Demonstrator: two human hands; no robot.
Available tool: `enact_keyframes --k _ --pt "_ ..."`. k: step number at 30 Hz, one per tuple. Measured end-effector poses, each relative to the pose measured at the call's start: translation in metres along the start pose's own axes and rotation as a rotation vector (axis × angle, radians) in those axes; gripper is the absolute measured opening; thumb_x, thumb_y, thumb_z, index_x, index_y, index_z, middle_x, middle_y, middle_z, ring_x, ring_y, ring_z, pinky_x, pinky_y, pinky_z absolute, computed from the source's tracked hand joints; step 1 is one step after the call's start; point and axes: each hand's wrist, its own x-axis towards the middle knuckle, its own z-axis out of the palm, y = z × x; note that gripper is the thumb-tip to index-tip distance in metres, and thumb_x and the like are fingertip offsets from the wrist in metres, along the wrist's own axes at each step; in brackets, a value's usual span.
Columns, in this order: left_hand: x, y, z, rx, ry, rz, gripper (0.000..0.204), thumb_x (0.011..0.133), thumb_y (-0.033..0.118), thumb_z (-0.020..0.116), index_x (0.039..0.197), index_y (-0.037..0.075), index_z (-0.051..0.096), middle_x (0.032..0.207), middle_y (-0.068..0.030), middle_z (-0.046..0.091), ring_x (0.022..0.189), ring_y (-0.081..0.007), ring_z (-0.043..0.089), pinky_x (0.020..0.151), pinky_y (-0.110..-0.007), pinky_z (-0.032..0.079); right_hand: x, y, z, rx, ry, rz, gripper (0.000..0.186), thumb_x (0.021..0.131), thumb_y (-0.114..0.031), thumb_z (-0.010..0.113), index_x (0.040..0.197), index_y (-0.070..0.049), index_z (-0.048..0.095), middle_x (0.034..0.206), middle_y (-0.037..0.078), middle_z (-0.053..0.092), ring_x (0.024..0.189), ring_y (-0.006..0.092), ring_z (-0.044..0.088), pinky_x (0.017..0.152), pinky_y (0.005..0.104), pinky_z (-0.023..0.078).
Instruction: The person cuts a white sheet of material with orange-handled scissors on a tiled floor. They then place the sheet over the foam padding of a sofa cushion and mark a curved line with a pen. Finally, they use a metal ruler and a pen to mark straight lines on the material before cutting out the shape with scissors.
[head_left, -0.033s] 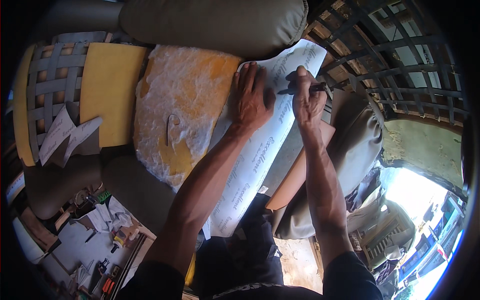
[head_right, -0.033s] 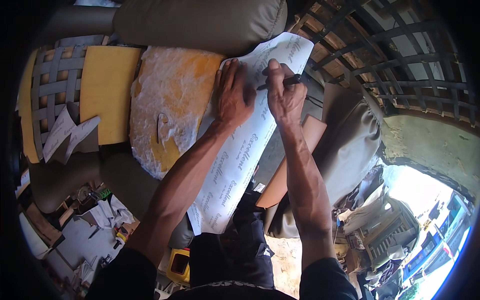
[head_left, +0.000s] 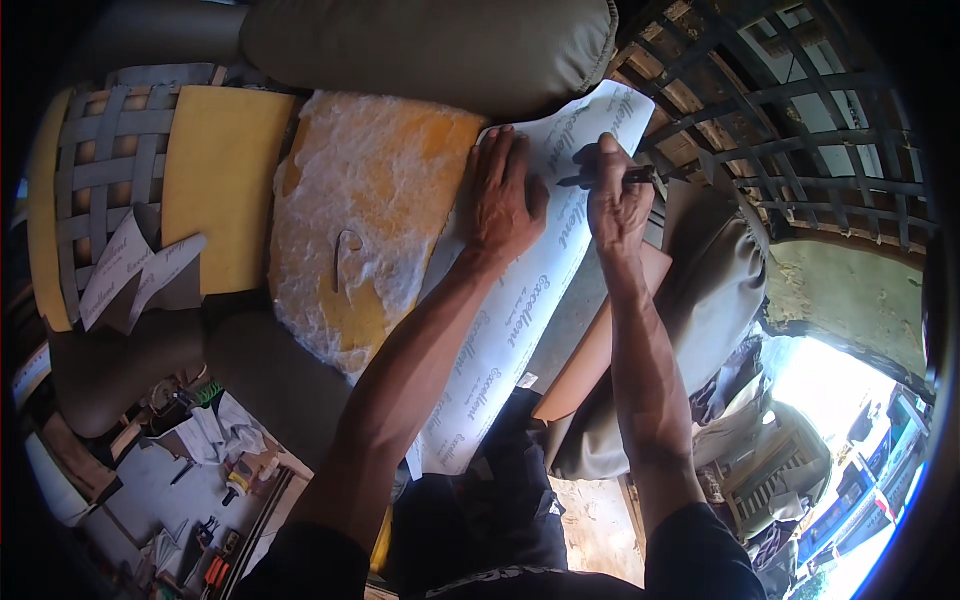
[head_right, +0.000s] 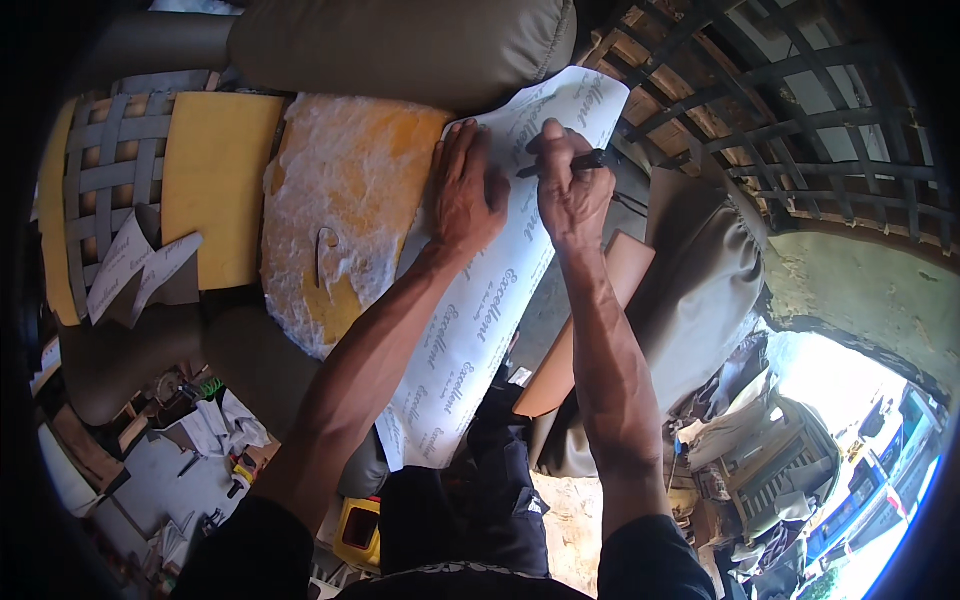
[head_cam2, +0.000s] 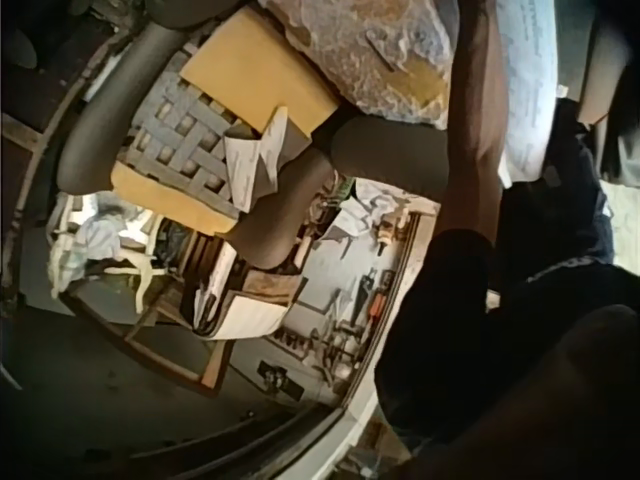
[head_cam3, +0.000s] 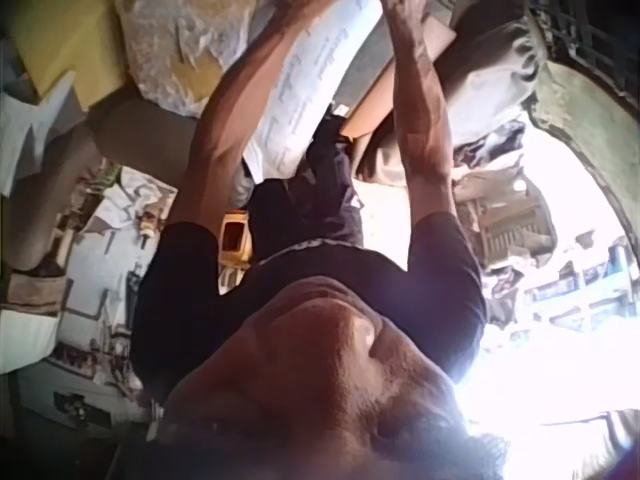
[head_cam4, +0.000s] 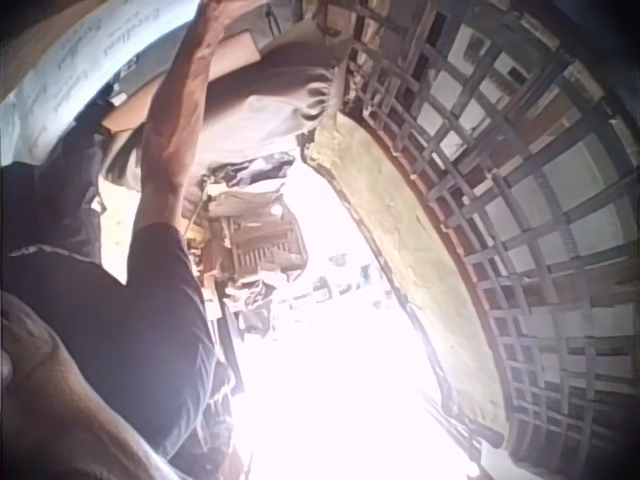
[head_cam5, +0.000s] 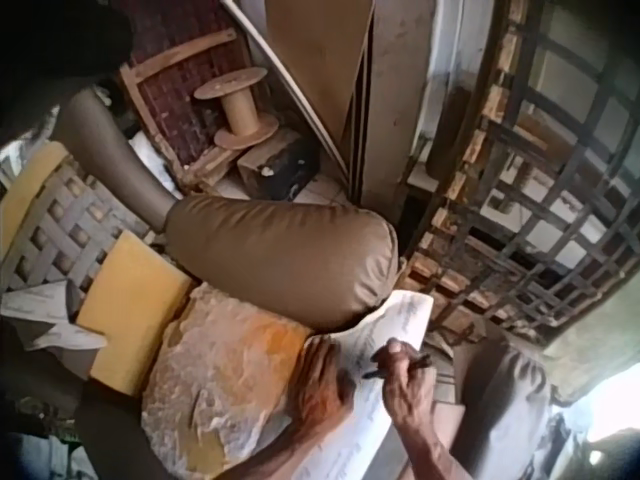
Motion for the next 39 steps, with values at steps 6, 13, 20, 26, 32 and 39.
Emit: enact_keyframes --k 6,13,20,26,32,39 --pt "-0.005 -0.011 0.001 0.033 0.028 -0.005 0.059 0.09 0.019 0.062 0.143 -0.003 0.049 0.154 -0.0239 0.044 0.149 -0.0394 0.035 0.125 -0.054 0.022 0.004 -0.015 0.004 -0.007 -0.147 0.138 0.038 0.104 -0.036 0.054 0.099 -0.005 0.075 0.086 0.016 0.072 0.086 0.0245 0.071 0.083 0.0366 0.054" --pt "-0.003 0.0 0.006 0.191 -0.039 -0.027 0.061 0.094 0.025 0.057 0.147 0.0 0.046 0.157 -0.0211 0.043 0.152 -0.0347 0.032 0.127 -0.051 0.018 0.009 0.015 0.017 -0.051 -0.233 -0.335 0.032 0.091 -0.029 0.068 0.115 -0.008 0.072 0.097 0.016 0.075 0.092 0.0348 0.07 0.092 0.0443 0.051" --pt "-0.001 -0.004 0.008 0.264 -0.109 -0.073 0.067 0.097 0.034 0.05 0.154 -0.001 0.04 0.162 -0.0193 0.038 0.155 -0.0324 0.028 0.127 -0.048 0.015 0.007 0.029 0.025 -0.301 -0.219 -0.591 0.033 0.087 -0.028 0.071 0.116 -0.01 0.072 0.097 0.012 0.074 0.096 0.0342 0.065 0.1 0.0466 0.042" --pt "-0.001 -0.005 0.011 0.297 -0.157 -0.096 0.081 0.094 0.043 0.057 0.157 -0.001 0.033 0.165 -0.0186 0.032 0.157 -0.0313 0.021 0.128 -0.047 0.012 0.009 0.031 0.03 -0.296 -0.207 -0.599 0.031 0.087 -0.027 0.071 0.114 -0.012 0.074 0.099 0.009 0.075 0.095 0.0299 0.064 0.098 0.0451 0.042" --pt "0.001 -0.005 0.01 0.275 -0.154 -0.093 0.079 0.094 0.041 0.054 0.157 -0.001 0.034 0.165 -0.0184 0.032 0.157 -0.0311 0.022 0.128 -0.046 0.012 0.011 0.033 0.033 -0.335 -0.212 -0.588 0.032 0.087 -0.029 0.07 0.114 -0.013 0.074 0.099 0.008 0.075 0.098 0.0286 0.062 0.097 0.0461 0.04" --pt "-0.001 -0.007 0.011 0.211 -0.117 -0.067 0.08 0.092 0.036 0.065 0.154 -0.002 0.034 0.161 -0.0221 0.036 0.155 -0.0363 0.025 0.127 -0.049 0.016 0.02 0.03 0.035 -0.374 -0.255 -0.567 0.033 0.087 -0.034 0.068 0.114 -0.017 0.076 0.101 0.007 0.076 0.101 0.0273 0.061 0.095 0.0451 0.039"
